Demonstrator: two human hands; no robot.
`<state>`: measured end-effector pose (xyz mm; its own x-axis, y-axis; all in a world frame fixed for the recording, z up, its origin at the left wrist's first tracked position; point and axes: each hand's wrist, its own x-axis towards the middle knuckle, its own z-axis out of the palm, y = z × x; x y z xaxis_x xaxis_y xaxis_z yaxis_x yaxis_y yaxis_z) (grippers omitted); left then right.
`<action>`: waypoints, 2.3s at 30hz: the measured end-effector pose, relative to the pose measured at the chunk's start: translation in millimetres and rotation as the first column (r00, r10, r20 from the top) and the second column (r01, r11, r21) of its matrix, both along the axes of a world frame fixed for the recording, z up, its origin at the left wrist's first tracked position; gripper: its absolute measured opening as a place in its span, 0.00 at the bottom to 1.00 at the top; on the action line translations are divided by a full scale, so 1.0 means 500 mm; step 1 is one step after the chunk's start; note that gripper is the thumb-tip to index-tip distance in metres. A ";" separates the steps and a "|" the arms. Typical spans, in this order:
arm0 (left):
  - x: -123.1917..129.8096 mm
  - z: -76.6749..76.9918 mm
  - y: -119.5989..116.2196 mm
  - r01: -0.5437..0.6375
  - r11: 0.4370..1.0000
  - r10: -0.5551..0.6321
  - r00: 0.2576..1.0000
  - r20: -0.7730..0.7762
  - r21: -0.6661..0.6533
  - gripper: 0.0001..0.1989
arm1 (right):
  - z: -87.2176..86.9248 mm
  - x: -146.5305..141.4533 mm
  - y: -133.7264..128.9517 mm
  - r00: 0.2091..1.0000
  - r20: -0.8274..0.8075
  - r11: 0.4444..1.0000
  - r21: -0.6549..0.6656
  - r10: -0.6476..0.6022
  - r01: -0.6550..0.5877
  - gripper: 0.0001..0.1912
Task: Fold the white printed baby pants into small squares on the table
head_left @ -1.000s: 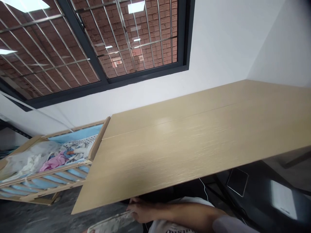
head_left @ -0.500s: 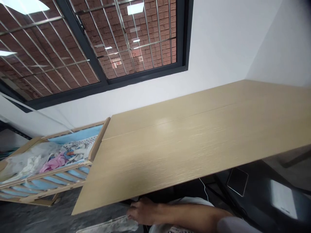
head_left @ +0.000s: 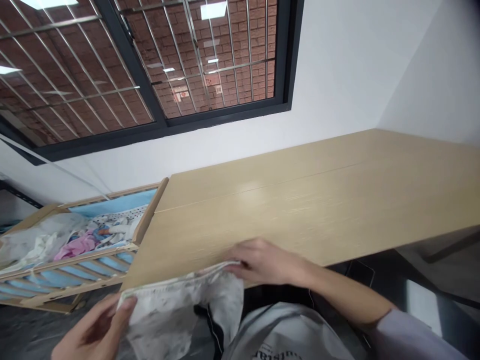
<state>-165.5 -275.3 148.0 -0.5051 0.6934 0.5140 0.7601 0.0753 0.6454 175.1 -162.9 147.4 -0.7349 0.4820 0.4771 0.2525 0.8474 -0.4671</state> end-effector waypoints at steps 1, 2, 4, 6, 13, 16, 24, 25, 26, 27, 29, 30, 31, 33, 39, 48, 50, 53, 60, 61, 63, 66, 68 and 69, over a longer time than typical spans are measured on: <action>0.020 0.020 0.016 0.025 1.000 -0.023 0.998 0.056 -0.019 0.20 | 0.038 0.029 0.011 0.999 -0.050 1.000 -0.014 0.008 -0.009 0.16; 0.041 0.038 0.033 0.061 0.998 -0.058 0.992 0.109 -0.022 0.19 | 0.072 0.055 0.022 0.997 -0.075 0.999 -0.049 0.003 -0.006 0.16; 0.083 0.064 0.068 0.166 0.986 -0.164 0.969 0.187 0.004 0.19 | 0.126 0.103 0.044 0.996 -0.081 0.991 -0.132 -0.045 0.034 0.15; 0.120 0.078 0.108 0.290 0.956 -0.290 0.934 0.208 0.031 0.20 | 0.158 0.143 0.074 0.997 -0.030 0.971 -0.229 -0.070 0.061 0.15; 0.196 0.039 0.275 0.642 0.760 -0.618 0.763 0.190 -0.104 0.22 | 0.108 0.222 0.243 0.978 0.208 0.803 -0.585 0.010 0.116 0.23; 0.202 -0.012 0.354 0.721 0.680 -0.679 0.687 0.258 -0.131 0.21 | 0.041 0.229 0.317 0.969 0.245 0.746 -0.638 -0.038 0.191 0.24; 0.208 -0.146 0.555 0.601 0.777 -0.515 0.778 0.359 -0.187 0.20 | -0.087 0.207 0.464 0.952 0.217 0.663 -0.683 -0.217 0.307 0.11; 0.210 -0.156 0.576 0.575 0.793 -0.492 0.800 0.344 -0.201 0.18 | -0.096 0.203 0.481 0.946 0.222 0.661 -0.677 -0.236 0.323 0.10; 0.211 -0.164 0.596 0.548 0.807 -0.469 0.821 0.326 -0.218 0.16 | -0.105 0.199 0.497 0.939 0.228 0.661 -0.667 -0.256 0.343 0.10; 0.212 -0.171 0.616 0.523 0.818 -0.448 0.840 0.307 -0.238 0.14 | -0.113 0.196 0.514 0.929 0.238 0.665 -0.650 -0.283 0.369 0.09; 0.213 -0.183 0.652 0.477 0.833 -0.407 0.872 0.272 -0.282 0.11 | -0.130 0.188 0.549 0.904 0.259 0.677 -0.599 -0.340 0.427 0.07; 0.214 -0.189 0.669 0.456 0.836 -0.389 0.884 0.258 -0.304 0.10 | -0.140 0.184 0.566 0.892 0.269 0.682 -0.575 -0.365 0.452 0.07; 0.214 -0.195 0.686 0.438 0.838 -0.373 0.895 0.245 -0.325 0.10 | -0.149 0.179 0.584 0.881 0.275 0.684 -0.556 -0.384 0.472 0.07; 0.215 -0.207 0.716 0.409 0.840 -0.349 0.910 0.222 -0.356 0.10 | -0.170 0.170 0.617 0.865 0.285 0.682 -0.532 -0.414 0.502 0.07; 0.215 -0.233 0.777 0.341 0.834 -0.304 0.940 0.155 -0.433 0.10 | -0.230 0.146 0.694 0.811 0.326 0.657 -0.475 -0.486 0.585 0.06; 0.246 -0.229 0.775 0.231 0.813 -0.223 0.971 0.081 -0.534 0.09 | -0.264 0.141 0.720 0.744 0.400 0.601 -0.438 -0.536 0.668 0.10; 0.257 -0.206 0.756 0.214 0.826 -0.214 0.975 0.062 -0.522 0.13 | -0.262 0.147 0.718 0.734 0.400 0.590 -0.437 -0.548 0.679 0.13; 0.288 -0.161 0.704 0.251 0.848 -0.269 0.963 0.030 -0.467 0.17 | -0.254 0.159 0.715 0.725 0.388 0.583 -0.431 -0.570 0.689 0.15; 0.471 -0.137 0.429 0.706 0.509 -0.750 0.644 0.148 -0.493 0.12 | -0.236 0.164 0.715 0.726 0.398 0.589 -0.424 -0.561 0.688 0.12; 0.500 -0.148 0.386 0.756 0.419 -0.807 0.563 0.176 -0.503 0.14 | -0.235 0.162 0.716 0.722 0.404 0.588 -0.418 -0.562 0.692 0.11; 0.551 -0.175 0.316 0.791 0.340 -0.860 0.480 0.172 -0.508 0.15 | -0.236 0.158 0.716 0.710 0.419 0.583 -0.406 -0.565 0.704 0.10; 0.600 -0.214 0.265 0.768 0.298 -0.875 0.457 0.159 -0.567 0.13 | -0.237 0.157 0.715 0.698 0.439 0.576 -0.395 -0.566 0.716 0.11; 0.613 -0.232 0.257 0.747 0.303 -0.879 0.459 0.129 -0.592 0.14 | -0.239 0.160 0.714 0.699 0.445 0.576 -0.397 -0.560 0.714 0.11; 0.616 -0.238 0.257 0.739 0.314 -0.881 0.461 0.108 -0.596 0.13 | -0.239 0.161 0.714 0.701 0.446 0.577 -0.400 -0.556 0.712 0.12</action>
<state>142.5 -146.8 29.0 0.5320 0.8447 -0.0592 0.7233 -0.4170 0.5504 255.6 193.9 27.7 -0.1888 0.9722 -0.1385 0.7966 0.0692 -0.6005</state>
